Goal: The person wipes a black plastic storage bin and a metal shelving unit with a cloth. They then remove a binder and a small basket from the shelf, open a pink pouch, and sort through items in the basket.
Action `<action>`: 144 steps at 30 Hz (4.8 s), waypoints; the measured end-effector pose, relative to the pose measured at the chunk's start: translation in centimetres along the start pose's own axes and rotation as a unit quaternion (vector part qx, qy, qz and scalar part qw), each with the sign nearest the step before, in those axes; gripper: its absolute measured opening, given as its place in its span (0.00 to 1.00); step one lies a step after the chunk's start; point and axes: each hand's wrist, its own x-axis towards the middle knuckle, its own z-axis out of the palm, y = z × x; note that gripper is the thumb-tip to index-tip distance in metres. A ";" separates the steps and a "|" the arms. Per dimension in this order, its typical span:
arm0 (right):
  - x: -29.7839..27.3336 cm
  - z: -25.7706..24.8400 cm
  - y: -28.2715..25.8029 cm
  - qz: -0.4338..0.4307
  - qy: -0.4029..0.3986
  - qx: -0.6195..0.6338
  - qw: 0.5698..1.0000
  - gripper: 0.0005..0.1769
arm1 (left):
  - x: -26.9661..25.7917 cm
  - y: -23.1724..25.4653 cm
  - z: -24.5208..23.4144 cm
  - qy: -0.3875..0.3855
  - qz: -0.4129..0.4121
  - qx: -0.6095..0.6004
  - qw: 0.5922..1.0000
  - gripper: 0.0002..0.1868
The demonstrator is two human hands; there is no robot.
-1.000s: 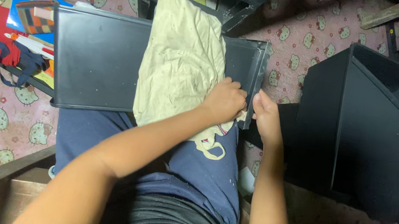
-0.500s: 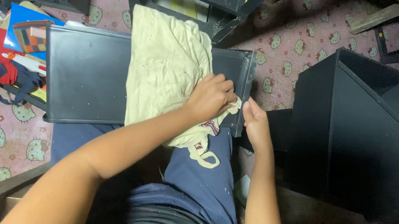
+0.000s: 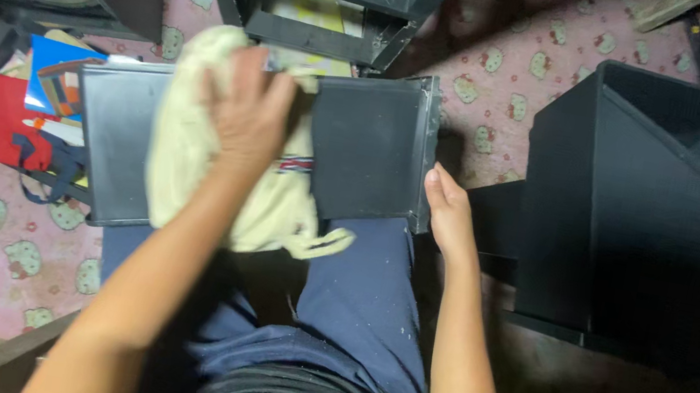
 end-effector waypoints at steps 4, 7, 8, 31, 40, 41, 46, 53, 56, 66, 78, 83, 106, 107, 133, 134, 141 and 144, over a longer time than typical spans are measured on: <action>-0.1 0.5 0.9 -0.021 0.015 0.003 1.000 0.30 | -2.7 -11.0 -6.1 -0.042 -0.172 0.017 0.984 0.31; -0.7 2.0 0.1 -0.008 0.074 -0.010 0.997 0.27 | -8.3 -18.4 -7.1 -0.096 -0.415 -0.026 0.904 0.20; -1.3 2.9 -0.8 -0.048 0.123 -0.050 0.990 0.27 | -10.9 -20.7 -6.9 -0.074 -0.422 -0.051 0.902 0.20; -13.2 -4.2 -15.4 -0.291 0.451 0.175 0.825 0.32 | 8.6 9.2 -14.3 -0.228 -0.105 -0.550 0.796 0.19; -7.9 5.0 -5.3 -0.133 0.277 -0.289 0.907 0.32 | 5.9 7.1 3.5 -0.273 -0.087 -0.123 0.950 0.35; -6.7 5.0 -5.6 -0.124 0.268 -0.295 0.909 0.29 | 5.6 7.2 3.6 -0.254 -0.084 -0.127 0.955 0.36; 5.6 5.9 -10.7 -0.217 0.289 -0.341 0.868 0.27 | 5.6 7.8 3.5 -0.241 -0.074 -0.119 0.960 0.36; 5.4 5.0 -9.0 -0.252 0.279 -0.247 0.893 0.29 | 5.6 7.1 3.6 -0.194 -0.076 -0.121 0.971 0.34; -2.7 5.0 -4.8 -0.170 0.271 -0.339 0.885 0.30 | 5.5 6.6 3.8 -0.169 -0.074 -0.116 0.976 0.34; 3.5 4.5 -8.9 -0.229 0.327 -0.301 0.866 0.27 | 4.9 8.2 3.4 -0.142 -0.056 -0.132 0.979 0.31; -6.6 5.1 -5.8 -0.046 0.266 -0.326 0.906 0.35 | 5.1 8.4 3.8 -0.145 -0.064 -0.137 0.978 0.32; -6.8 6.1 -6.8 -0.186 0.326 -0.408 0.832 0.25 | 4.7 9.3 3.5 -0.147 -0.054 -0.162 0.974 0.32; 0.5 4.7 -5.7 -0.330 0.370 -0.493 0.715 0.16 | 5.0 12.9 4.4 -0.322 -0.056 -0.176 0.928 0.33; 3.5 4.3 -7.0 -0.322 0.365 -0.487 0.725 0.13 | 5.0 13.0 4.5 -0.318 -0.057 -0.186 0.928 0.32; -10.6 19.7 -11.5 -0.193 -0.147 -0.410 0.879 0.18 | 5.0 10.5 5.9 -0.409 -0.053 -0.146 0.899 0.37; -10.8 17.9 -11.4 -0.166 -0.143 -0.416 0.882 0.19 | 5.0 10.3 6.1 -0.410 -0.054 -0.147 0.899 0.37; -10.4 -2.1 -7.5 0.034 0.209 -0.390 0.896 0.28 | 4.1 9.0 4.9 -0.361 -0.044 -0.135 0.922 0.35; -4.9 -5.8 -4.4 -0.155 0.350 -0.108 0.917 0.19 | 4.1 8.7 4.2 -0.337 -0.041 -0.129 0.932 0.35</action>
